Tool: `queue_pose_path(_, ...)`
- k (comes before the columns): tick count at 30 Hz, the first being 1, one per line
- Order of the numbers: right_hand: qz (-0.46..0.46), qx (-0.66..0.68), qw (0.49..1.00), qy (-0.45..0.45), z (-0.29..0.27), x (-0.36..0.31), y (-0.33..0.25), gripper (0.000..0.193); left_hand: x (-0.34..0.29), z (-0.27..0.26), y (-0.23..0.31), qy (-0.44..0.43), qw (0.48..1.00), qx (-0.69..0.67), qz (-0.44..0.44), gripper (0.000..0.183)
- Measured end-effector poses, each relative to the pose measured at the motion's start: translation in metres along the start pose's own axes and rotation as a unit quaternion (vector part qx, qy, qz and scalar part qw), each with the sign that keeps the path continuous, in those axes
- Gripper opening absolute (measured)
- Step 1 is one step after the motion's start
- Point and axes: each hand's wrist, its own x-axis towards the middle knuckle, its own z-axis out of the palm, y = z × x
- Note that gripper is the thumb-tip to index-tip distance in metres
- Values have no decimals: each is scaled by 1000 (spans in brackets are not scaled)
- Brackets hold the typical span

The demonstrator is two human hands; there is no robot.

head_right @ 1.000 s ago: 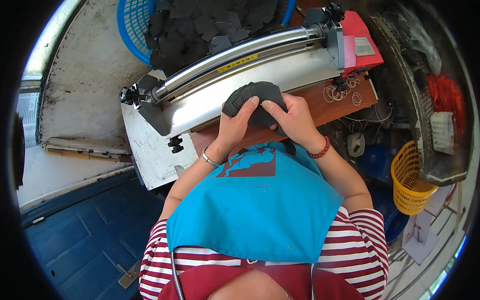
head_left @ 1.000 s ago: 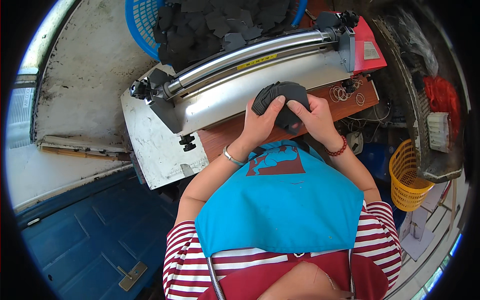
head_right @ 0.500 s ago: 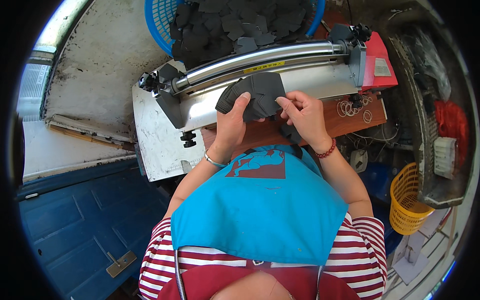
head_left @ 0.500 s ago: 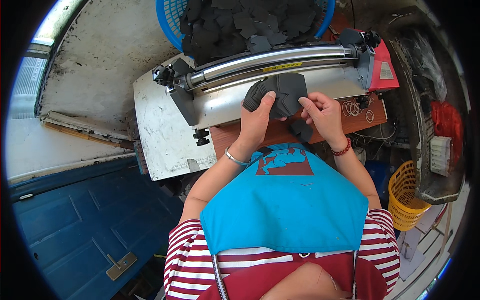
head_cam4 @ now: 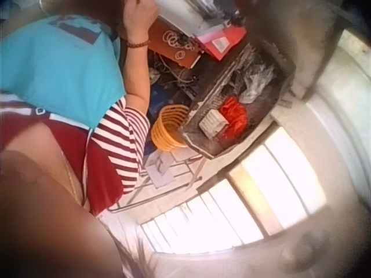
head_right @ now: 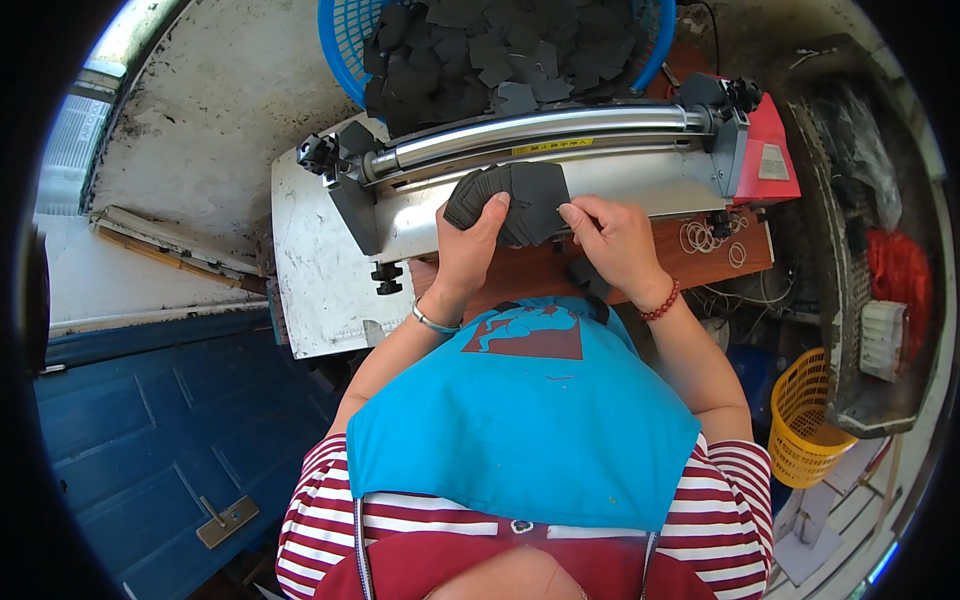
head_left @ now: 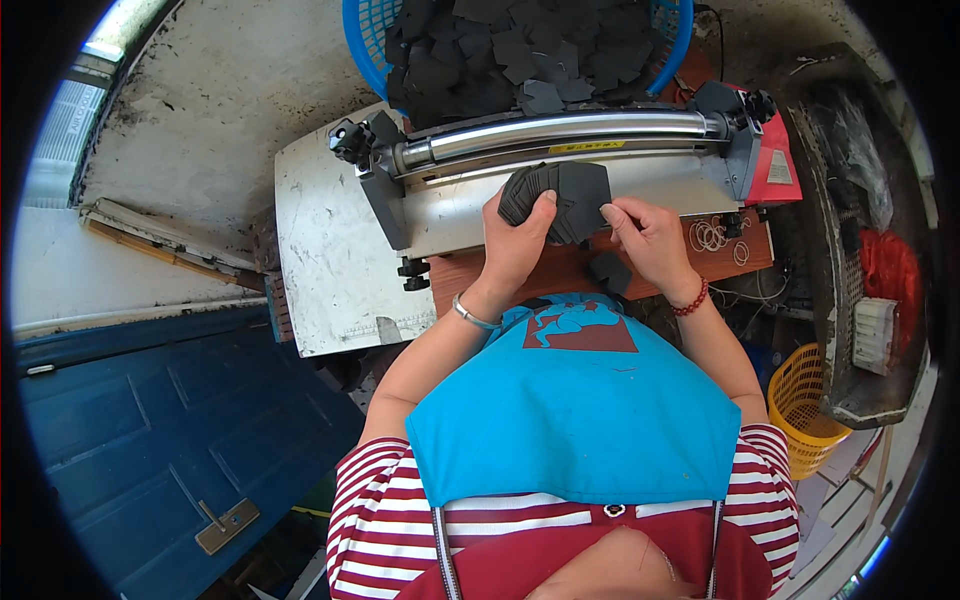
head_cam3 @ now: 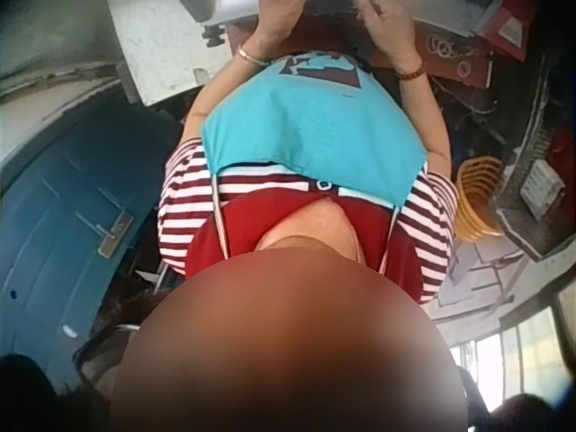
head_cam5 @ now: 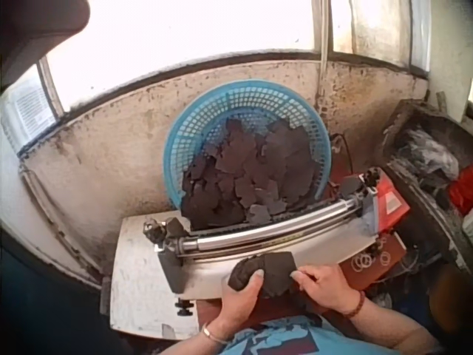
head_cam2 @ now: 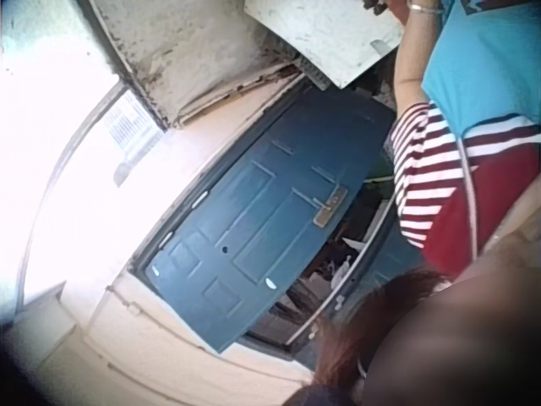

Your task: Sort and stack small black shoe upper components.

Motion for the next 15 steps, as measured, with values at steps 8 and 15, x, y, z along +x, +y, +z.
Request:
queue_pose_path(8,92,-106,980,-139,-22,33,3,32,0,-32,6,69,996,48,31,14)
queue_pose_path(15,68,-89,993,-27,14,69,19,42,1,-24,6,45,998,-2,-54,20)
